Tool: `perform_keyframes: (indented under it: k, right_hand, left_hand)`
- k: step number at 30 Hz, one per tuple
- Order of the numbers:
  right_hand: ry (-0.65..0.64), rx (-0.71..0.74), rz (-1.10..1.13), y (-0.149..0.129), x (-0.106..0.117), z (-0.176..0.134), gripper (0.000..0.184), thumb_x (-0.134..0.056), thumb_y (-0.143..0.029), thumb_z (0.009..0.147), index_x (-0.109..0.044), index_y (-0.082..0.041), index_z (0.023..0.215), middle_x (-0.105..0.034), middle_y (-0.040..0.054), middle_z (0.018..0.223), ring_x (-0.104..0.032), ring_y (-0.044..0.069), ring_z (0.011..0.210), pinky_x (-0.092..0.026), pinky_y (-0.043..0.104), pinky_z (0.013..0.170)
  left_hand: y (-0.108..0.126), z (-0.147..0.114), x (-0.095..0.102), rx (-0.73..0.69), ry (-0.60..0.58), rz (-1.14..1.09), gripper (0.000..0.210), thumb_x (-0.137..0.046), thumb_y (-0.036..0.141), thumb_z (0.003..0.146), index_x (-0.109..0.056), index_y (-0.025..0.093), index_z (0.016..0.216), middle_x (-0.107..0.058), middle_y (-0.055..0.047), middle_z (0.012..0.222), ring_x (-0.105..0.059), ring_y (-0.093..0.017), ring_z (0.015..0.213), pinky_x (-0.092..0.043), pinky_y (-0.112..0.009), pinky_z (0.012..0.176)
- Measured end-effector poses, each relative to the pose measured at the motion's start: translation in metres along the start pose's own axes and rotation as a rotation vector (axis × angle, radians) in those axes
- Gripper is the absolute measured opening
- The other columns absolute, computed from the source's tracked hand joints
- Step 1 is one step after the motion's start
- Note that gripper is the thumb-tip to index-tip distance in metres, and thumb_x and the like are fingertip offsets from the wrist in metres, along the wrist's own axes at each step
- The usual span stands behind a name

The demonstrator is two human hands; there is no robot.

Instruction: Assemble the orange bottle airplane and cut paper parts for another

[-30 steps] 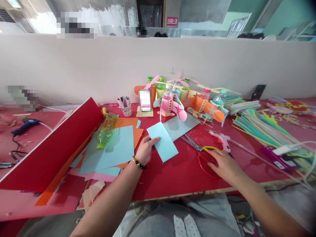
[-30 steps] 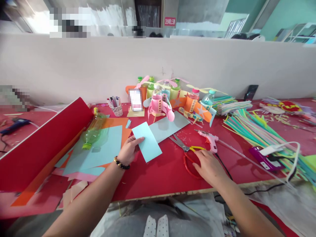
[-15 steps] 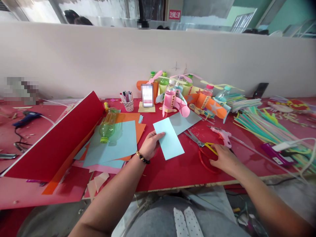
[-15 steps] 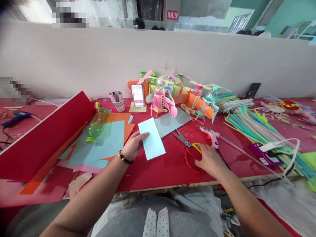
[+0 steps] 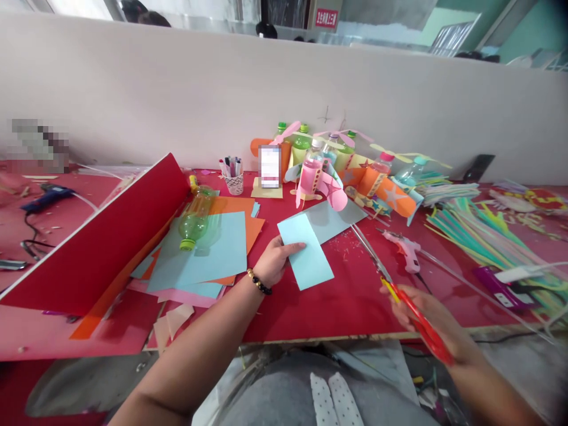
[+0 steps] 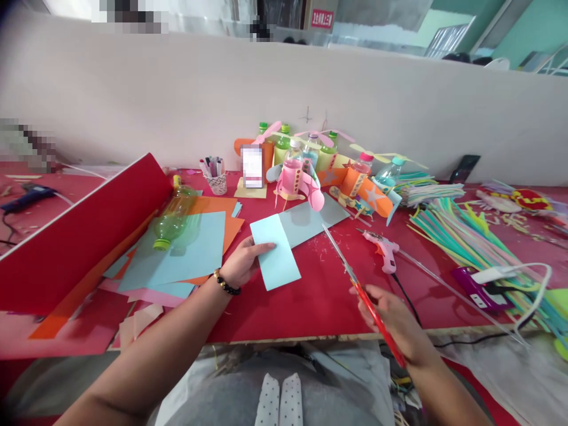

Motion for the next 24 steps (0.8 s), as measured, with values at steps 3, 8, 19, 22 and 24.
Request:
perform_keyframes:
  k: [3, 8, 19, 22, 24]
  right_hand:
    - [-0.080, -0.007, 0.100, -0.009, -0.026, -0.025, 0.051, -0.058, -0.065, 0.075, -0.058, -0.020, 0.101, -0.049, -0.0007, 0.064, -0.044, 0.013, 0.052, -0.036, 0.027, 0.048]
    - [-0.255, -0.032, 0.163, 0.000, -0.057, -0.032, 0.060, -0.056, -0.075, 0.071, -0.053, -0.020, 0.098, -0.042, -0.0039, 0.060, -0.032, 0.009, 0.048, -0.027, 0.024, 0.045]
    - [-0.265, 0.030, 0.197, -0.013, -0.084, -0.026, 0.056, -0.048, -0.075, 0.077, -0.046, -0.022, 0.096, -0.039, -0.0059, 0.058, -0.028, 0.009, 0.049, -0.026, 0.025, 0.050]
    - [-0.259, 0.030, 0.206, -0.017, -0.087, -0.024, 0.055, -0.046, -0.073, 0.080, -0.045, -0.021, 0.096, -0.039, -0.0057, 0.059, -0.029, 0.009, 0.050, -0.026, 0.025, 0.050]
    - [-0.271, 0.034, 0.215, -0.020, -0.088, -0.022, 0.055, -0.046, -0.073, 0.080, -0.045, -0.021, 0.096, -0.038, -0.0056, 0.059, -0.030, 0.009, 0.050, -0.026, 0.025, 0.050]
  left_hand:
    - [-0.001, -0.003, -0.004, -0.011, -0.039, 0.000, 0.041, -0.081, 0.026, 0.065, -0.067, 0.014, 0.102, -0.072, -0.013, 0.105, -0.069, -0.025, 0.088, -0.054, -0.038, 0.081]
    - [0.002, -0.011, -0.009, -0.020, -0.058, -0.012, 0.037, -0.080, 0.026, 0.066, -0.067, 0.014, 0.098, -0.074, -0.011, 0.096, -0.069, -0.022, 0.074, -0.055, -0.036, 0.074]
    - [0.007, -0.025, -0.017, -0.021, -0.100, -0.026, 0.036, -0.081, 0.026, 0.066, -0.067, 0.015, 0.097, -0.073, -0.010, 0.093, -0.069, -0.023, 0.072, -0.055, -0.036, 0.069]
    - [0.007, -0.025, -0.017, -0.008, -0.122, -0.014, 0.035, -0.081, 0.027, 0.066, -0.067, 0.014, 0.096, -0.073, -0.010, 0.094, -0.069, -0.023, 0.073, -0.056, -0.036, 0.069]
    - [0.006, -0.025, -0.017, 0.008, -0.137, -0.007, 0.037, -0.080, 0.028, 0.066, -0.067, 0.014, 0.097, -0.073, -0.011, 0.095, -0.069, -0.023, 0.073, -0.056, -0.036, 0.069]
Point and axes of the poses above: each hand's wrist, its own z-axis towards the middle knuckle, its own x-axis out of the back of the hand, y = z × x, the point moved 1 cm from there along z, towards the middle knuckle
